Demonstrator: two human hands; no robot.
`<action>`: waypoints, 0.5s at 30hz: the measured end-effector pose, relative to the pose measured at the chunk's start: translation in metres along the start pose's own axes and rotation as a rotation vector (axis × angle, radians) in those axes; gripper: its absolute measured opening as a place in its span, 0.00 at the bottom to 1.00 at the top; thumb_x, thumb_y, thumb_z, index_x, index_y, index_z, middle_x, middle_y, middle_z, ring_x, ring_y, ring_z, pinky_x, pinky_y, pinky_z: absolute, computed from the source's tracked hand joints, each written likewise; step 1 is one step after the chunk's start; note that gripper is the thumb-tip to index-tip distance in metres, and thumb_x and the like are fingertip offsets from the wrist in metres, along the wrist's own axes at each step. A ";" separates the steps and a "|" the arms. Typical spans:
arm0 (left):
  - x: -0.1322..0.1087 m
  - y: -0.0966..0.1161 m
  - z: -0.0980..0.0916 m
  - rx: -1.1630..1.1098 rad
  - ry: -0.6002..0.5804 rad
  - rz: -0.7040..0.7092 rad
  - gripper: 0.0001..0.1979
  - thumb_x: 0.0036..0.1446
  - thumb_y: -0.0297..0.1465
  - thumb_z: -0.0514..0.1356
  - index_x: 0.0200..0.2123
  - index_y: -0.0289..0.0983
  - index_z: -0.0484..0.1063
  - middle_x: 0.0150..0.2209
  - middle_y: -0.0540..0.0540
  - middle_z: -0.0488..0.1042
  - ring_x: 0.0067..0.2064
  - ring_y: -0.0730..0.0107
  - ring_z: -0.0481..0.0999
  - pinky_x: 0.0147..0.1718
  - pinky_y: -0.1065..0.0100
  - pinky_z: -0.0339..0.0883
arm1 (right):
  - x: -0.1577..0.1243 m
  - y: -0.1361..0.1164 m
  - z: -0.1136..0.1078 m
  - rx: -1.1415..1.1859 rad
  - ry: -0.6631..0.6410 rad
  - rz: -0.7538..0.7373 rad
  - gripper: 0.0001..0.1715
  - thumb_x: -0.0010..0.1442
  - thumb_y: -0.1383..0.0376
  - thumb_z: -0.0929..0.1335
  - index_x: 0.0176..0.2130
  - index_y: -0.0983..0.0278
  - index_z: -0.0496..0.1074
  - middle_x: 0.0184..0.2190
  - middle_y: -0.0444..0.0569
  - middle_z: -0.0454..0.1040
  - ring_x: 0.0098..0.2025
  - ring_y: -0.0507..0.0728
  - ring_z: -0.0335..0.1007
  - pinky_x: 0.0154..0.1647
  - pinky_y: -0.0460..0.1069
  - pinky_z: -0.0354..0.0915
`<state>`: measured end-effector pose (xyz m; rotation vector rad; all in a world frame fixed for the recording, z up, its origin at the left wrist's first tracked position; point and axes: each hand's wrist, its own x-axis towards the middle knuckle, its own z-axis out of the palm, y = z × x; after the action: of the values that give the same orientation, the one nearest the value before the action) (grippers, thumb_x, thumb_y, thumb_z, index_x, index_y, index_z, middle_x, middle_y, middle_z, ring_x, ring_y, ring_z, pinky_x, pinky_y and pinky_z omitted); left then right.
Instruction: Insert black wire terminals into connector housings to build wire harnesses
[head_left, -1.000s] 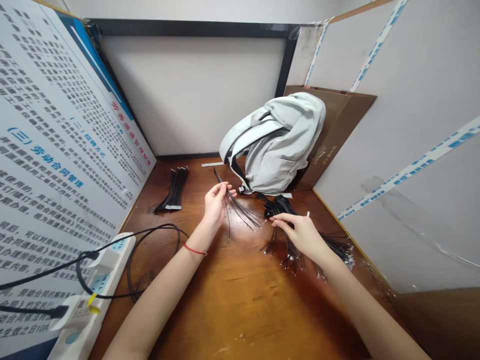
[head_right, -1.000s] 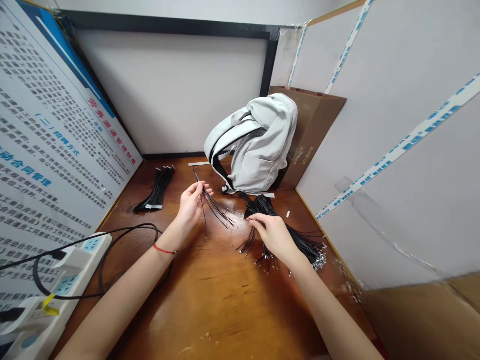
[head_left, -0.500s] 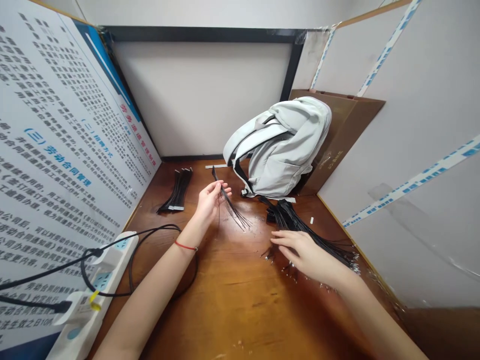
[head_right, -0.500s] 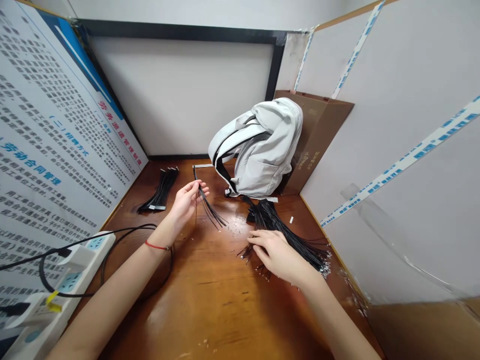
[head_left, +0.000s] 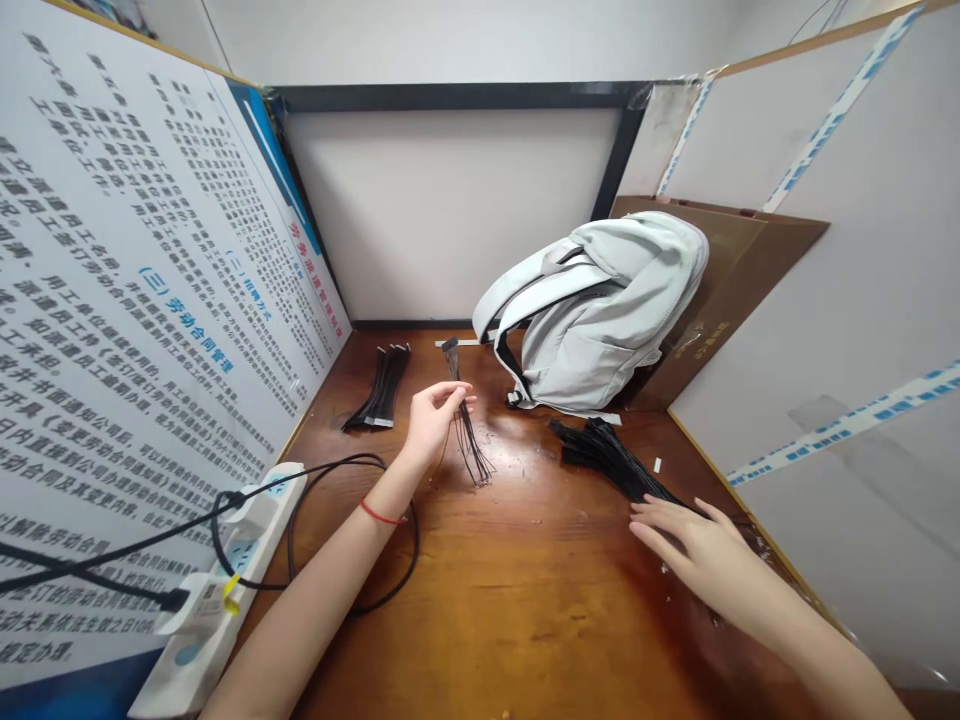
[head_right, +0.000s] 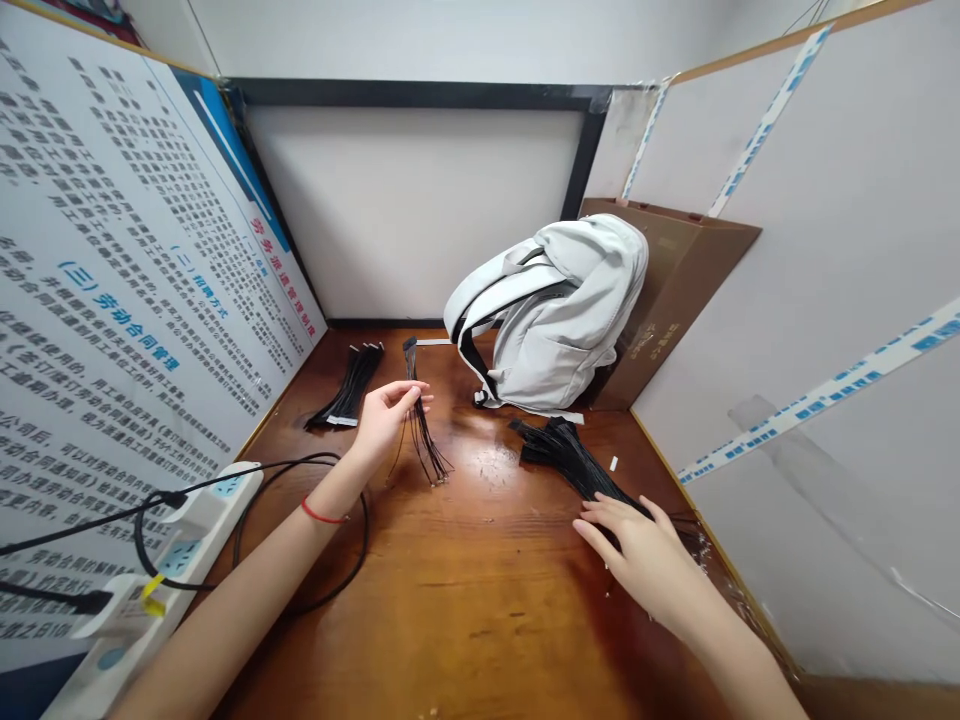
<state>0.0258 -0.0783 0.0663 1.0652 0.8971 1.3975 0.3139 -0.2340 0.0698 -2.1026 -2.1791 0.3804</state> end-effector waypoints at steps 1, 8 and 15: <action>-0.001 0.002 0.001 0.027 0.003 0.026 0.13 0.41 0.37 0.67 0.28 0.32 0.76 0.29 0.44 0.76 0.31 0.66 0.77 0.33 0.65 0.72 | 0.001 0.002 -0.002 -0.007 -0.004 0.012 0.26 0.58 0.50 0.56 0.39 0.58 0.77 0.46 0.51 0.76 0.54 0.65 0.66 0.59 0.69 0.49; -0.011 0.023 0.004 0.218 -0.061 0.193 0.08 0.49 0.34 0.63 0.30 0.35 0.76 0.29 0.46 0.77 0.32 0.68 0.77 0.34 0.69 0.67 | 0.009 -0.016 -0.032 0.003 -0.176 0.085 0.29 0.51 0.48 0.64 0.46 0.61 0.74 0.50 0.53 0.73 0.53 0.68 0.67 0.57 0.63 0.59; -0.023 0.028 0.008 -0.451 -0.288 -0.162 0.09 0.47 0.33 0.65 0.29 0.35 0.70 0.31 0.51 0.72 0.24 0.83 0.65 0.28 0.73 0.63 | 0.086 -0.115 -0.064 0.752 0.169 -0.196 0.24 0.57 0.51 0.62 0.46 0.62 0.73 0.48 0.52 0.74 0.51 0.60 0.69 0.54 0.56 0.62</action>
<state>0.0243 -0.1043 0.0931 0.8008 0.4198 1.1972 0.2133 -0.1437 0.1496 -1.4419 -1.7341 0.8107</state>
